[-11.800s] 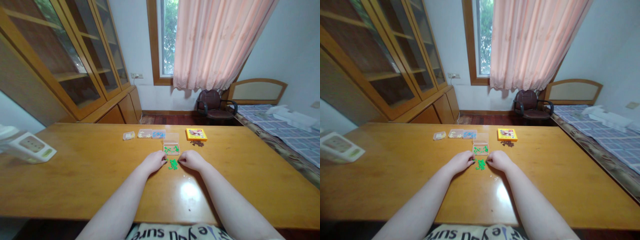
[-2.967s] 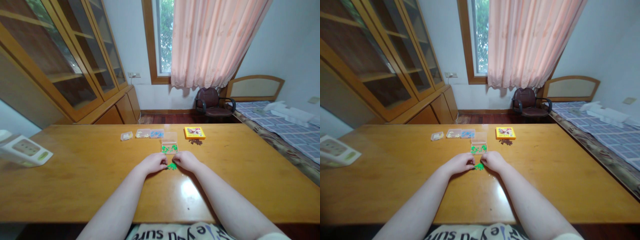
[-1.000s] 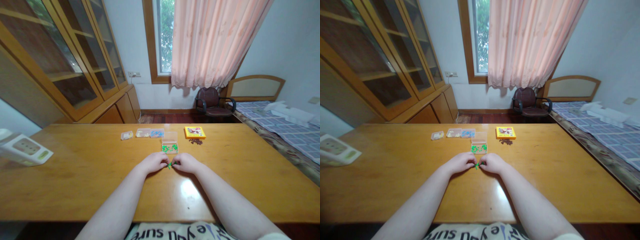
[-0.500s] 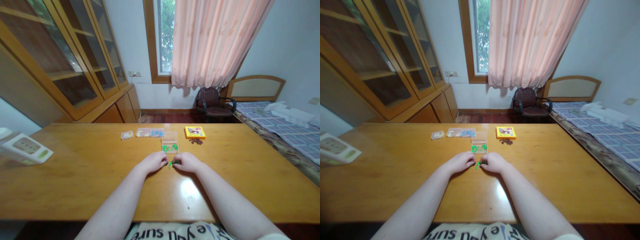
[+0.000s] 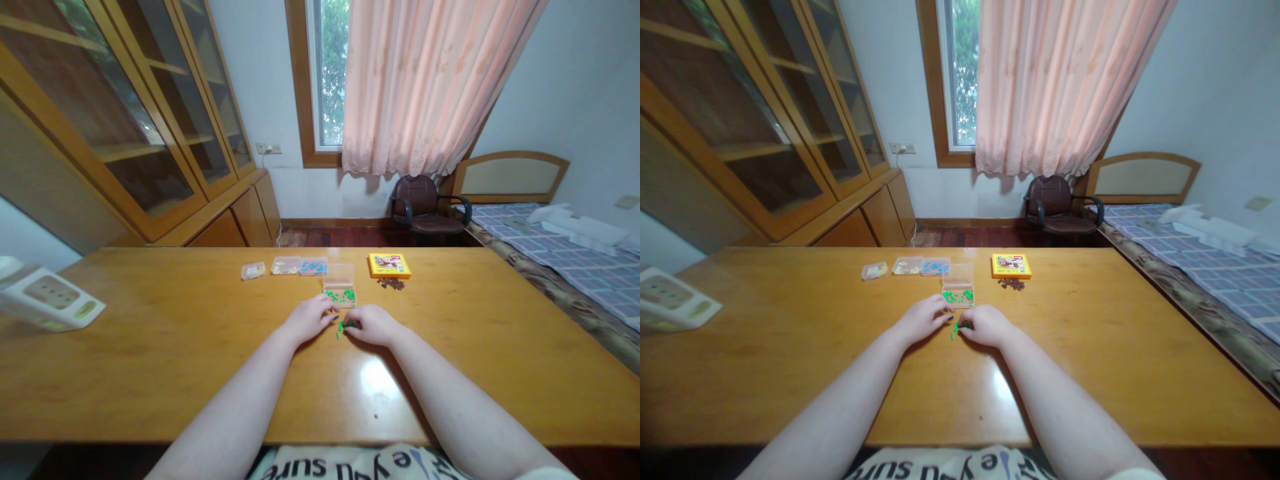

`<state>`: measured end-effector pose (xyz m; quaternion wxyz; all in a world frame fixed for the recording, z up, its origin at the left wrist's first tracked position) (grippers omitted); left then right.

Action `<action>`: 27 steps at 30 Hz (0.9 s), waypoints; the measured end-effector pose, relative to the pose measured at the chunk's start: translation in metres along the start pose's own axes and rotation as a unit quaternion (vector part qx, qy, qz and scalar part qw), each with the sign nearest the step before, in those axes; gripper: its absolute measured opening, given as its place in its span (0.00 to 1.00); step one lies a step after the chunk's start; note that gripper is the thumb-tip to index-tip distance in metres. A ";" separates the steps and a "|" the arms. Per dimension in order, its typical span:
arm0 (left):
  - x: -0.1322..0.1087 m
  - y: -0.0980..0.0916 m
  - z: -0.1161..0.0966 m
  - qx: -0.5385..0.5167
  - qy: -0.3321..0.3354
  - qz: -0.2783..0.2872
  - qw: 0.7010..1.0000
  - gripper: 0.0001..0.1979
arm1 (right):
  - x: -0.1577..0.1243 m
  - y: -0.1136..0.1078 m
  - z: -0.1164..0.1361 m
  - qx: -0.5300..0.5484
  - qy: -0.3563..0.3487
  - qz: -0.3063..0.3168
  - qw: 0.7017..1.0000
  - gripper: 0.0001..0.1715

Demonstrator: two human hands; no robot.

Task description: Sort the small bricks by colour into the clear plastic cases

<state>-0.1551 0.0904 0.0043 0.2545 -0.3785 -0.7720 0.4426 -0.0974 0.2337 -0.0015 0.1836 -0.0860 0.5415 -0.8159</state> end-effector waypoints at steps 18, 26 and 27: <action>-0.006 0.011 -0.008 -0.008 0.034 0.156 0.987 0.06 | 0.004 0.004 -0.003 -0.019 -0.005 -0.009 1.000 0.11; -0.005 0.011 -0.007 -0.011 0.023 0.142 0.990 0.05 | -0.008 -0.017 -0.004 0.074 -0.028 -0.193 0.978 0.14; -0.005 0.011 -0.007 -0.012 0.022 0.140 0.990 0.05 | -0.011 -0.021 -0.005 0.087 -0.021 -0.236 0.968 0.16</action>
Point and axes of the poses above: each hand's wrist, its own x-axis towards the middle knuckle, its own y-axis out of the palm, z = x × y, the point moved 5 cm from there along x, towards the middle knuckle, and after that the axes turned 6 degrees about z, right-handed, at the moved point
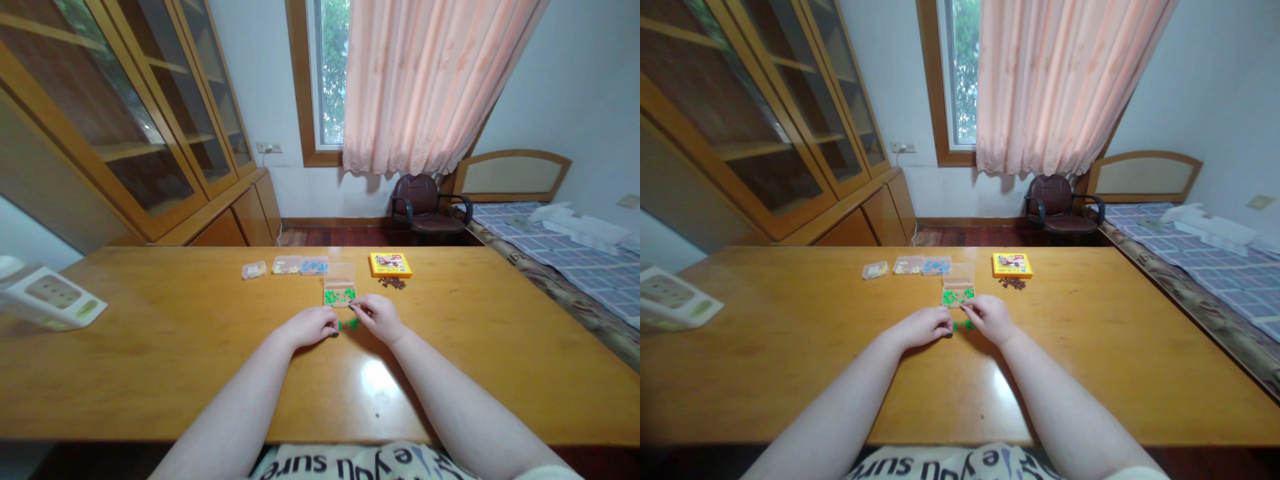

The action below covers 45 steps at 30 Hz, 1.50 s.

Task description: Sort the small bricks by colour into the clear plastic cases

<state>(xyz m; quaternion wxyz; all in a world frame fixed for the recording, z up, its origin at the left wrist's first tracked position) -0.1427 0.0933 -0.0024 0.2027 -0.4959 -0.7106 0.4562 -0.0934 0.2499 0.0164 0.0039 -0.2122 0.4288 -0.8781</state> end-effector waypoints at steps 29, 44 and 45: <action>0.001 -0.005 -0.002 0.061 -0.020 -0.066 0.996 0.09 | 0.003 0.026 0.003 -0.148 0.003 0.239 0.960 0.13; 0.001 -0.005 -0.003 0.055 -0.069 -0.023 0.996 0.05 | 0.004 0.011 -0.005 -0.122 0.037 0.155 0.980 0.10; 0.001 -0.005 -0.003 0.056 -0.070 -0.023 0.996 0.05 | 0.004 0.011 -0.006 -0.121 0.041 0.162 0.978 0.11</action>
Point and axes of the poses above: each hand's wrist, its own x-axis towards the middle knuckle, its own y-axis out of the palm, z = x × y, the point moved 5 cm from there along x, towards the middle knuckle, and after that the axes turned 6 degrees about z, right-handed, at the moved point
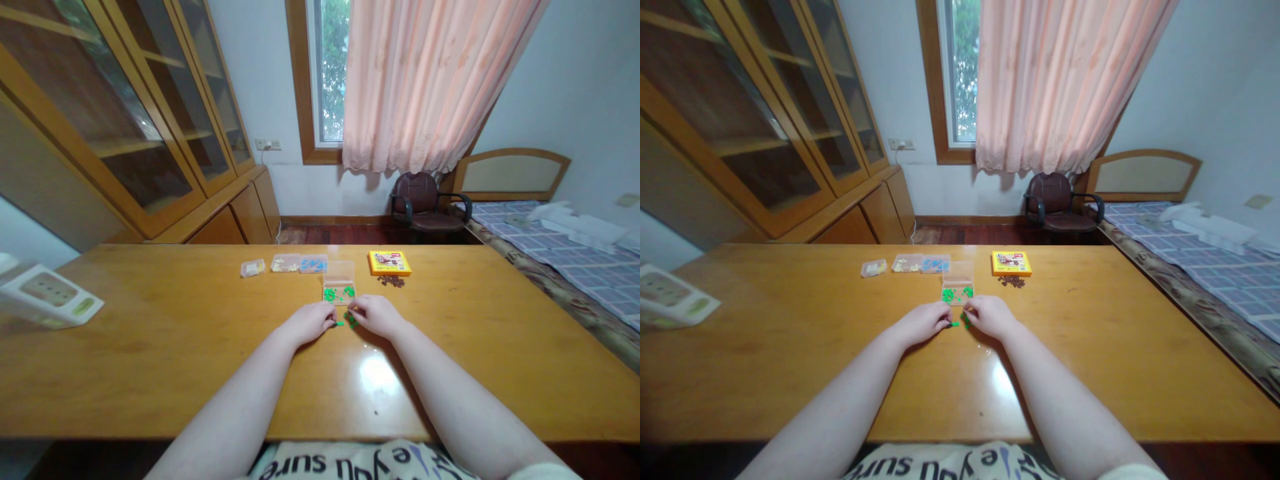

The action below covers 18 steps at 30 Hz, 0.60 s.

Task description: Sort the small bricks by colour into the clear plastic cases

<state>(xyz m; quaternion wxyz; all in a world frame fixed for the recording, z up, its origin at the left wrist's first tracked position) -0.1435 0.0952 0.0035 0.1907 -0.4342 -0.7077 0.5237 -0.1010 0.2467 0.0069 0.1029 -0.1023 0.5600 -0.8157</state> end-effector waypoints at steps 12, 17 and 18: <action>0.001 0.001 0.003 -0.010 -0.009 0.001 1.000 0.05 | 0.005 0.013 0.009 -0.057 -0.001 0.057 0.997 0.13; 0.001 0.001 0.003 -0.028 -0.001 -0.009 1.000 0.04 | -0.002 -0.001 0.008 0.003 -0.045 -0.097 0.994 0.13; 0.001 0.001 0.003 -0.029 0.001 -0.010 1.000 0.04 | -0.005 -0.006 0.007 0.024 -0.049 -0.148 0.988 0.14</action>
Point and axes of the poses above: each hand's wrist, its own x-axis towards the middle knuckle, its own y-axis out of the palm, z = x × y, the point moved 5 cm from there along x, towards the middle knuckle, and after that the axes turned 6 degrees about z, right-handed, at the moved point
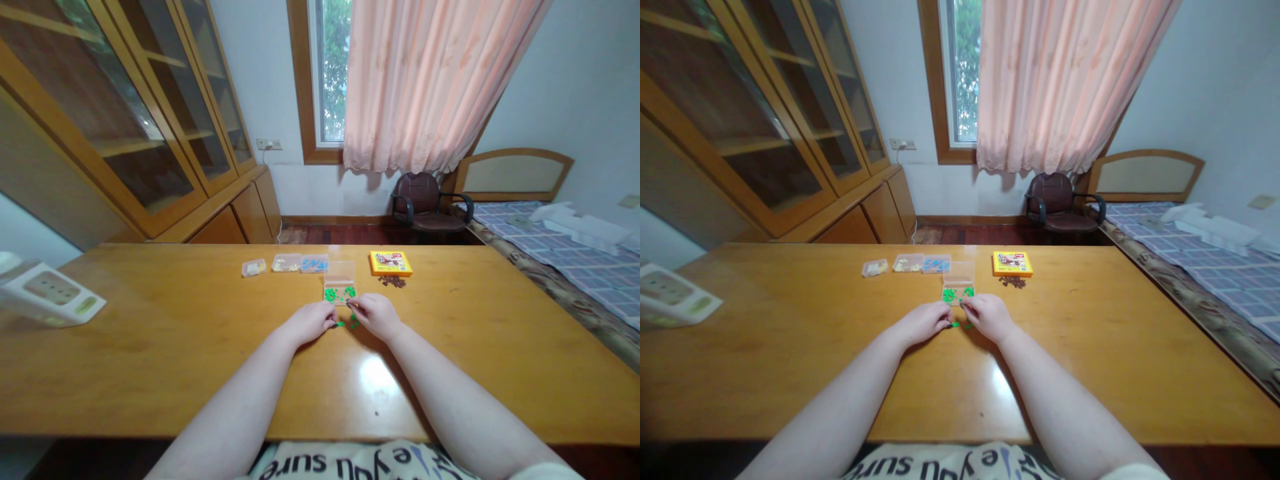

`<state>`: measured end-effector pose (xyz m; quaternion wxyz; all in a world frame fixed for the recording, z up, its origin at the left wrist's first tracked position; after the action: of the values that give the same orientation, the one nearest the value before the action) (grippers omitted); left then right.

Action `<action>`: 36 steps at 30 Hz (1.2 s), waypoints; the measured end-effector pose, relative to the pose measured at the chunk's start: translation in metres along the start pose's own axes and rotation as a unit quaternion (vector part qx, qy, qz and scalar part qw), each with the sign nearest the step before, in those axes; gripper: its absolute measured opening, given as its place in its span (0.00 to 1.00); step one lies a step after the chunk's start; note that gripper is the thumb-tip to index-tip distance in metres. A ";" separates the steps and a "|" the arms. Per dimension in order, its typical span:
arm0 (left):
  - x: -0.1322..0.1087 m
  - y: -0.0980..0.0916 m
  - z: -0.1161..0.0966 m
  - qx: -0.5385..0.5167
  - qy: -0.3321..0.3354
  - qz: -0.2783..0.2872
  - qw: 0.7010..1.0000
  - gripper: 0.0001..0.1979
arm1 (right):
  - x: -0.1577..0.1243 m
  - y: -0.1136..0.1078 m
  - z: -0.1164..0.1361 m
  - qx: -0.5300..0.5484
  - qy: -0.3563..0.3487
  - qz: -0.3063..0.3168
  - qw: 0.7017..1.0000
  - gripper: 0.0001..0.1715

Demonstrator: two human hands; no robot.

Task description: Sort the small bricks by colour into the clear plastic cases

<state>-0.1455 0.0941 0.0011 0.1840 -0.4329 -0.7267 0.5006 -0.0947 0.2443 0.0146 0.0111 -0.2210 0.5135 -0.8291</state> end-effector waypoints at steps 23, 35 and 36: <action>-0.003 -0.006 -0.004 0.016 0.001 0.007 1.000 0.05 | 0.002 0.014 -0.019 0.016 0.044 0.209 0.977 0.11; -0.002 -0.004 -0.004 0.011 0.005 -0.016 1.000 0.12 | 0.005 0.001 -0.035 0.029 0.155 0.097 0.983 0.17; -0.002 -0.003 -0.005 0.012 0.013 -0.017 1.000 0.15 | 0.004 0.000 -0.034 0.029 0.143 0.115 0.983 0.16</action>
<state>-0.1424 0.0945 0.0061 0.2071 -0.4248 -0.7254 0.5005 -0.1118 0.2721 0.0029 0.0395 -0.0393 0.5078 -0.8597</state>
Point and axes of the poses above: each hand's wrist, its own x-axis towards the middle knuckle, its own y-axis out of the palm, z = x × y, the point moved 5 cm from there along x, towards the middle knuckle, and after that the axes turned 6 degrees about z, right-handed, at the moved point
